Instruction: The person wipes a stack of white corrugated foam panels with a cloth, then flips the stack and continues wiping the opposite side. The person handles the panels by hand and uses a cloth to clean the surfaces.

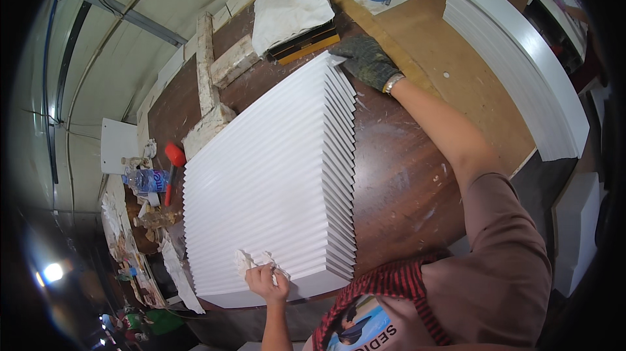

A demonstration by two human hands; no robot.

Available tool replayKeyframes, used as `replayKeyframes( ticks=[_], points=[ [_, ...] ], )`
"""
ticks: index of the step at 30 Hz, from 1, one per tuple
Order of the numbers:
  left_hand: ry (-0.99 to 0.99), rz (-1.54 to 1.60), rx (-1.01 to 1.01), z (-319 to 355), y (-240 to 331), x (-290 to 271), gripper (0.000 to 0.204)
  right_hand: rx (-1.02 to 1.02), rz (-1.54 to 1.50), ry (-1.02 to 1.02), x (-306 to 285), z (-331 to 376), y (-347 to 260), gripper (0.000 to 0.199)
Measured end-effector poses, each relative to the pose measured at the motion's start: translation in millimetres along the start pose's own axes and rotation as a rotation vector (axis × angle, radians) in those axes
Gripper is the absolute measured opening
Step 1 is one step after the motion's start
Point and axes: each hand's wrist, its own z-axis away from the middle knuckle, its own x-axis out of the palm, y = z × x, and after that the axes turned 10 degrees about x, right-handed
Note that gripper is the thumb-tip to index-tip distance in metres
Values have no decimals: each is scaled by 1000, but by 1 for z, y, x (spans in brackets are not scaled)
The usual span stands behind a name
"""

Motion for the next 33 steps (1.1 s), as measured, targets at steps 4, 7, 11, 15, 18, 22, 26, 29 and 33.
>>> replayKeyframes(
  ticks=[4, 7, 11, 15, 18, 22, 26, 29, 33],
  points=[
    [14, -4, 8, 0, 0, 1, 21, 124, -63, -56, 20, 9, 0, 22],
    [13, -9, 4, 2, 0, 1, 21, 146, 59, -268, 14, 39, 3, 23],
    [1, 1, -7, 4, -1, 1, 22, -80, 59, -232, -6, 57, 7, 17],
    [-21, 7, -7, 4, -2, 0, 22, 83, -1, -161, -7, 25, 6, 23],
    [-13, 9, 2, 3, -2, 0, 22, 144, -16, -77, 8, -8, 6, 26],
    [-12, 0, -5, 2, -1, 0, 22, 190, -37, -113, 21, -11, 10, 21],
    [-7, 4, -1, 2, 0, 0, 21, 138, 77, -280, 11, 23, 17, 20],
    [-13, 4, -3, 3, -1, 0, 20, 126, 110, -464, -1, 44, 21, 21],
    [-17, 3, -6, 3, -2, -1, 19, 186, 66, -414, -3, 34, 22, 27]
  ],
)
